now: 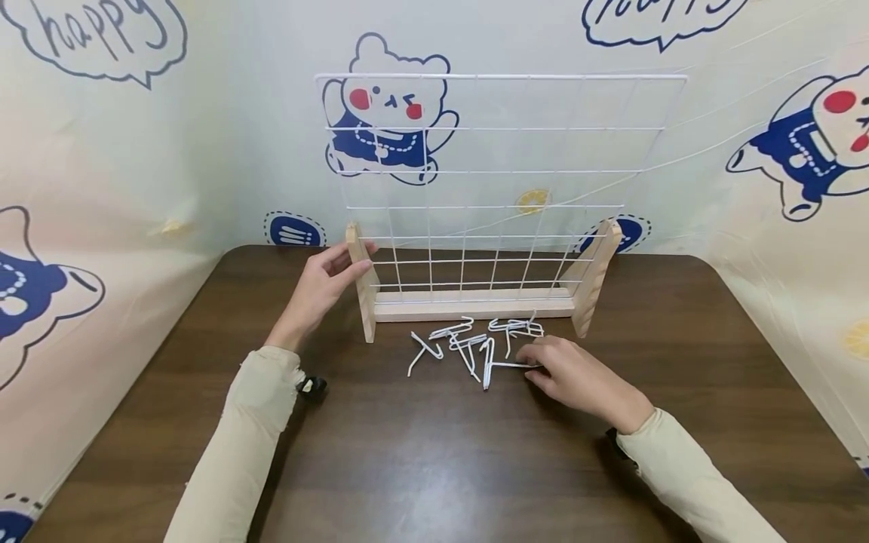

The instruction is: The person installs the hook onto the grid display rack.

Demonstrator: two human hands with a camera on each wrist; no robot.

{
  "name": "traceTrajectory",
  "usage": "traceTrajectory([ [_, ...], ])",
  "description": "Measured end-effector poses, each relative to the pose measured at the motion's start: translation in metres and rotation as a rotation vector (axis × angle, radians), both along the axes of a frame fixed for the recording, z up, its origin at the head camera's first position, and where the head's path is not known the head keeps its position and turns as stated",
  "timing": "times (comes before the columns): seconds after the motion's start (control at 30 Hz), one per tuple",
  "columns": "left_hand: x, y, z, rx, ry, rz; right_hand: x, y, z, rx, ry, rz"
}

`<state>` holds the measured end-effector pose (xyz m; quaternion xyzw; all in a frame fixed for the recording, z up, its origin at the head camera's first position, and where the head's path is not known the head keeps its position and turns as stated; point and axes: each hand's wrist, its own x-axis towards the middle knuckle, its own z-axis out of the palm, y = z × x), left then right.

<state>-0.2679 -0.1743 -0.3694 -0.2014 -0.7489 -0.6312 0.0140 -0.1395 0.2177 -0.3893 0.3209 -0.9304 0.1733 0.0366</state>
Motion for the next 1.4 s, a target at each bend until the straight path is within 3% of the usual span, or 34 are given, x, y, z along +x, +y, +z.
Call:
traceTrajectory([
  [0.33, -0.006, 0.002, 0.006, -0.04, -0.007, -0.034, 0.0, -0.001, -0.007, -0.039, 0.007, 0.042],
  [0.57, -0.009, 0.017, 0.023, -0.024, -0.02, -0.087, 0.002, 0.005, -0.004, -0.046, -0.01, -0.005],
  [0.7, -0.008, 0.021, 0.029, 0.007, -0.005, -0.075, 0.0, 0.007, 0.0, -0.042, -0.039, -0.018],
  [0.93, -0.002, 0.015, 0.027, 0.016, -0.014, -0.041, -0.002, 0.001, 0.001, -0.04, -0.063, 0.016],
  [1.13, 0.004, 0.007, 0.025, 0.002, -0.035, -0.034, 0.0, 0.002, 0.003, -0.018, -0.161, 0.044],
  [1.3, 0.009, 0.002, 0.024, -0.015, -0.059, -0.033, 0.001, 0.006, 0.006, -0.053, -0.29, 0.054],
  [1.4, 0.011, 0.001, 0.023, -0.02, -0.062, -0.029, 0.001, 0.006, 0.008, -0.071, -0.32, 0.06],
])
